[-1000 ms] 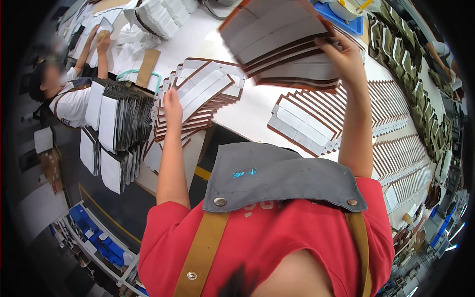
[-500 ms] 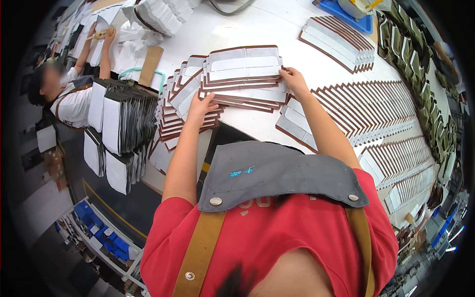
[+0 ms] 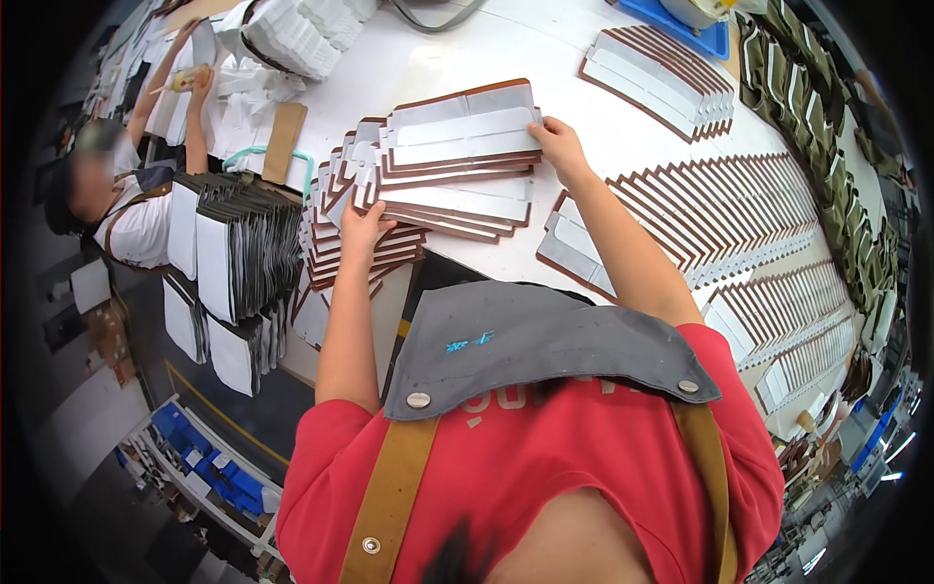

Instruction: The person scrapes excess white paste from a brush onto a table, then picks up and stacks rectangular paper parts with brown borders. They repeatedly pick up individual parts, align them, and place them into a growing stack on the table.

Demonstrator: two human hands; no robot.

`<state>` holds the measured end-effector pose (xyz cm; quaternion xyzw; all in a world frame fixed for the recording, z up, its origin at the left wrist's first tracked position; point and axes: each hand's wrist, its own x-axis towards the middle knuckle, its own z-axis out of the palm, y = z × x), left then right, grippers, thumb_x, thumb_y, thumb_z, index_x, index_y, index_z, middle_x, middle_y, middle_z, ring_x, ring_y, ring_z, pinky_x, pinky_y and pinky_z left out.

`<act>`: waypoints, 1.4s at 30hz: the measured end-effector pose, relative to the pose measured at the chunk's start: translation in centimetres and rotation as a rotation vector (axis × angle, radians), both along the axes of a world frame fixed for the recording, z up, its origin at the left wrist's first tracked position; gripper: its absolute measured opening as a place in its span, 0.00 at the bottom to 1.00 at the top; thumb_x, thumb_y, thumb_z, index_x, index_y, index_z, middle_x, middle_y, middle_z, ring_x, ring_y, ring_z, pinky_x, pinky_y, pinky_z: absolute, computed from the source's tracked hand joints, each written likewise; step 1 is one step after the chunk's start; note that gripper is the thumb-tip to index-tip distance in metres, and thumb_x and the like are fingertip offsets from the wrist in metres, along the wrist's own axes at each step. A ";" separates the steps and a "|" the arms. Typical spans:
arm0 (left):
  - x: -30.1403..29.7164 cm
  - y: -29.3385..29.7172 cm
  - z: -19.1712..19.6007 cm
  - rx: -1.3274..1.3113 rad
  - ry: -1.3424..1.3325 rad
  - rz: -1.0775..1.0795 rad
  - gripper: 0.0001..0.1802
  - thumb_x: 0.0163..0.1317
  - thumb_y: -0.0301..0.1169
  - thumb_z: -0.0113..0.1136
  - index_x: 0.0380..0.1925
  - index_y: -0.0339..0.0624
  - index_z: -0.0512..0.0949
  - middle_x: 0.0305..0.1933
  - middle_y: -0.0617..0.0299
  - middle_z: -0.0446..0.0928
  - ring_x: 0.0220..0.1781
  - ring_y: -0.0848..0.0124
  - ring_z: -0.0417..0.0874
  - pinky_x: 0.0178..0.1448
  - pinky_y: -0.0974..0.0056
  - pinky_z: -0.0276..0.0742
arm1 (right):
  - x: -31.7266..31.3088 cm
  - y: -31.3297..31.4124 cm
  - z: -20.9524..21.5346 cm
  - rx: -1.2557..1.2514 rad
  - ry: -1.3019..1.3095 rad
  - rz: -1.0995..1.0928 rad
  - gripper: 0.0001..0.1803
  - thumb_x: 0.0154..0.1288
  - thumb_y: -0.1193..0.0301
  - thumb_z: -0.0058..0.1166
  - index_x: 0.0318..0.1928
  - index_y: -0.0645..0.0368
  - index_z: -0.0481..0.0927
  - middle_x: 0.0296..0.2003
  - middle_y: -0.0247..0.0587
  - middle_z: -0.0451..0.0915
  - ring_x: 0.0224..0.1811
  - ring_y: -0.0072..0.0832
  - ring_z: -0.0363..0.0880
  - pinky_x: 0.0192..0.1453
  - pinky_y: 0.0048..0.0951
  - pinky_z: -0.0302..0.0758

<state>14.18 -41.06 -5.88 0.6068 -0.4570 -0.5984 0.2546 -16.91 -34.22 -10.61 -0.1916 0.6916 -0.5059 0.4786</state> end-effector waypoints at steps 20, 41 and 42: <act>-7.5 -0.9 -5.2 -0.214 -0.239 -0.247 0.18 0.56 0.25 0.49 0.48 0.39 0.64 0.24 0.58 0.72 0.26 0.69 0.77 0.32 0.65 0.73 | -5.3 2.7 -1.7 0.154 0.547 0.019 0.21 0.52 0.67 0.53 0.46 0.63 0.72 0.40 0.56 0.75 0.41 0.41 0.77 0.46 0.33 0.71; -10.3 -2.1 -5.2 -0.494 -0.531 -0.437 0.16 0.52 0.30 0.55 0.40 0.37 0.67 0.28 0.53 0.73 0.32 0.58 0.75 0.37 0.59 0.70 | -4.9 3.7 1.6 0.072 0.560 0.010 0.14 0.58 0.70 0.47 0.43 0.60 0.74 0.33 0.51 0.77 0.35 0.40 0.75 0.41 0.32 0.70; -10.7 -2.1 -5.2 -0.471 -0.523 -0.433 0.15 0.51 0.29 0.55 0.39 0.38 0.67 0.27 0.54 0.73 0.30 0.59 0.75 0.36 0.59 0.70 | -5.0 3.8 1.6 0.066 0.567 -0.003 0.14 0.58 0.69 0.46 0.44 0.60 0.74 0.33 0.51 0.77 0.34 0.40 0.76 0.40 0.32 0.70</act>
